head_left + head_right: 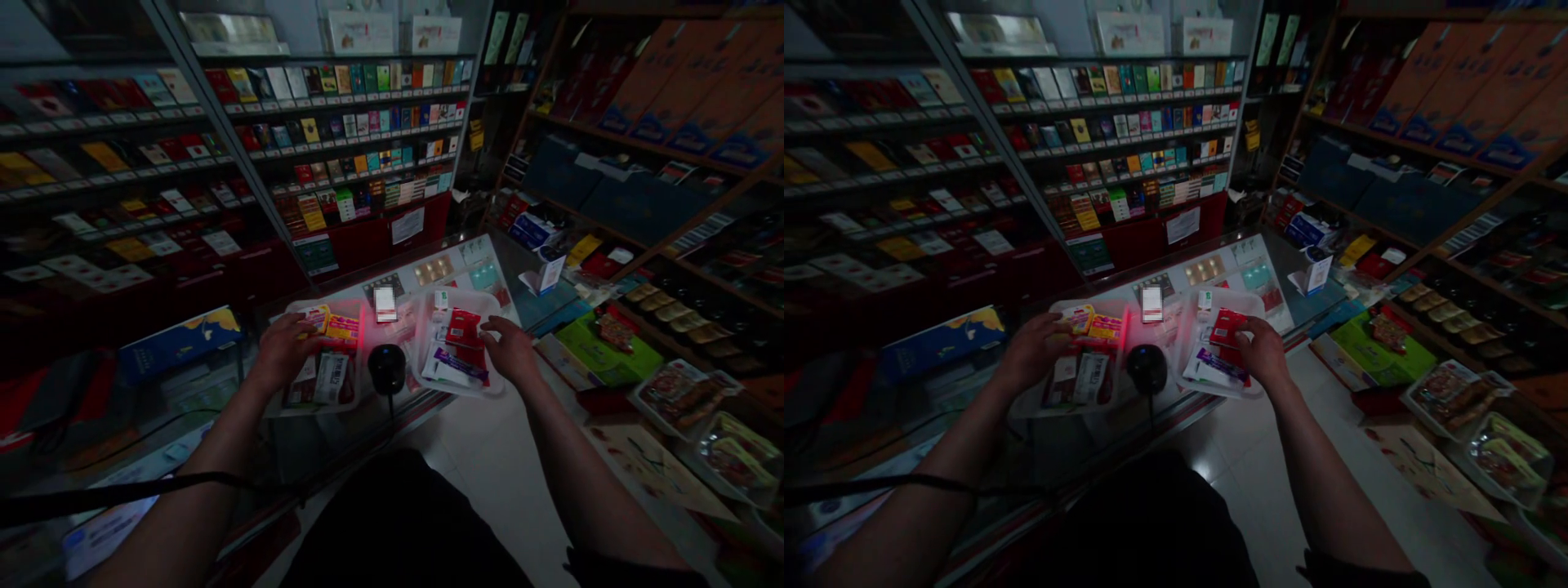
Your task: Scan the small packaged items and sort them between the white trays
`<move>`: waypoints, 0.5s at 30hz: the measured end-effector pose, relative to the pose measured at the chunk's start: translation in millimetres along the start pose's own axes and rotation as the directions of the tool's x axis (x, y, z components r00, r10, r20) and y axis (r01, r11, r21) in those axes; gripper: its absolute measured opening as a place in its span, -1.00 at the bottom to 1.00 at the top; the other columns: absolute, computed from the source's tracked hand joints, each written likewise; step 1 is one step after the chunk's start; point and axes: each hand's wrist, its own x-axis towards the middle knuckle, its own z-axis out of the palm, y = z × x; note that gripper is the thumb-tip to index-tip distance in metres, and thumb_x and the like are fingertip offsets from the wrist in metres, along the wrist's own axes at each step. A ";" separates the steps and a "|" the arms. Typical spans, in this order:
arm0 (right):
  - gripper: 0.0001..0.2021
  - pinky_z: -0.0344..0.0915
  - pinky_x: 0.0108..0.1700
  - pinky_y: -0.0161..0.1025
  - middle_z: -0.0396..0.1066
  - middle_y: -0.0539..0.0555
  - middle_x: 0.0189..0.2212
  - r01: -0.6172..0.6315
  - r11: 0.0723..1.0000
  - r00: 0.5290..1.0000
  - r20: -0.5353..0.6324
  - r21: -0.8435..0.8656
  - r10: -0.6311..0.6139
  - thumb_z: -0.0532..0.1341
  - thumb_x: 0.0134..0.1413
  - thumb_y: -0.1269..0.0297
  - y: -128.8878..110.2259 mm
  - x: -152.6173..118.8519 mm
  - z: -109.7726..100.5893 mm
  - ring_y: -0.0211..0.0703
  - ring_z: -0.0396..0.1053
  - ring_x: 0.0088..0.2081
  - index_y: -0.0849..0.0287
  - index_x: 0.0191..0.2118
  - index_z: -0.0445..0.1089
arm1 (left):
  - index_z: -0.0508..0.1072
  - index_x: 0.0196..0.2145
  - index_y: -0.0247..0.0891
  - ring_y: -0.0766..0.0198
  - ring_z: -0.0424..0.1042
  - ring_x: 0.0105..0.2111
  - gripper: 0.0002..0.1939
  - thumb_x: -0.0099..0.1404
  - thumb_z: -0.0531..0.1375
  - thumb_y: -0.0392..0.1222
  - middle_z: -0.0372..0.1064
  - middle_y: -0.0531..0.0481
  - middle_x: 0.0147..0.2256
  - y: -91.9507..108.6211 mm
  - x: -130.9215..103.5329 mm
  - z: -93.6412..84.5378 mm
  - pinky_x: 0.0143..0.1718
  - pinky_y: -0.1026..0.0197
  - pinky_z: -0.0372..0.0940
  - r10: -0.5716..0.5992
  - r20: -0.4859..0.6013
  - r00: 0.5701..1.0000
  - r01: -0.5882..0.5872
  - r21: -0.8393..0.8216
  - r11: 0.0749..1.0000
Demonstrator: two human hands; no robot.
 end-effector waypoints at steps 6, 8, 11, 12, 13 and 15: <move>-0.76 0.29 0.31 0.06 0.52 0.28 0.14 0.108 0.993 0.993 0.035 0.052 -0.110 0.23 0.26 0.26 -69.1 -10.2 35.7 0.12 0.43 0.20 0.19 -0.07 0.61 | 0.64 -0.08 -0.16 -0.12 0.38 0.25 -0.67 0.36 0.16 -0.03 0.43 -0.21 0.24 -45.9 -56.7 5.9 0.33 -0.18 0.26 -0.138 0.018 0.990 0.135 0.116 0.984; -0.75 0.24 0.34 0.08 0.50 0.30 0.16 0.151 0.987 0.986 0.057 0.055 -0.154 0.24 0.26 0.28 -95.0 -13.2 50.1 0.14 0.38 0.24 0.21 -0.06 0.61 | 0.65 -0.07 -0.15 -0.18 0.34 0.28 -0.68 0.35 0.18 -0.04 0.42 -0.21 0.25 -51.5 -70.6 11.8 0.33 -0.25 0.25 -0.173 0.026 0.985 0.167 0.155 0.974; -0.76 0.15 0.39 0.15 0.47 0.27 0.20 0.210 0.977 0.971 0.108 0.039 -0.213 0.24 0.27 0.30 -135.7 -21.8 71.9 0.19 0.26 0.33 0.18 -0.04 0.61 | 0.68 -0.13 -0.14 -0.33 0.25 0.33 -0.72 0.32 0.22 -0.06 0.39 -0.23 0.27 -54.0 -86.2 19.5 0.29 -0.40 0.22 -0.220 0.025 0.975 0.209 0.217 0.954; -0.76 0.11 0.41 0.17 0.46 0.27 0.21 0.232 0.972 0.964 0.124 0.028 -0.233 0.24 0.26 0.31 -149.1 -25.9 79.1 0.22 0.20 0.37 0.18 -0.05 0.61 | 0.68 -0.16 -0.15 -0.37 0.22 0.35 -0.74 0.31 0.23 -0.07 0.38 -0.24 0.28 -53.6 -90.3 21.6 0.28 -0.46 0.20 -0.231 0.029 0.973 0.218 0.233 0.948; -0.77 0.06 0.43 0.19 0.45 0.26 0.22 0.258 0.966 0.956 0.140 0.016 -0.258 0.25 0.26 0.32 -162.2 -30.6 86.3 0.24 0.15 0.40 0.18 -0.06 0.62 | 0.69 -0.17 -0.15 -0.40 0.19 0.36 -0.75 0.30 0.24 -0.09 0.36 -0.25 0.29 -53.0 -94.0 23.4 0.27 -0.50 0.17 -0.235 0.038 0.971 0.219 0.243 0.945; -0.80 -0.01 0.45 0.23 0.43 0.25 0.24 0.317 0.948 0.933 0.178 0.003 -0.312 0.26 0.25 0.32 -186.4 -41.1 100.3 0.30 0.07 0.43 0.17 -0.09 0.62 | 0.68 -0.17 -0.15 -0.41 0.14 0.39 -0.76 0.32 0.22 -0.11 0.34 -0.26 0.30 -51.3 -100.0 27.3 0.28 -0.55 0.12 -0.224 0.057 0.973 0.204 0.248 0.947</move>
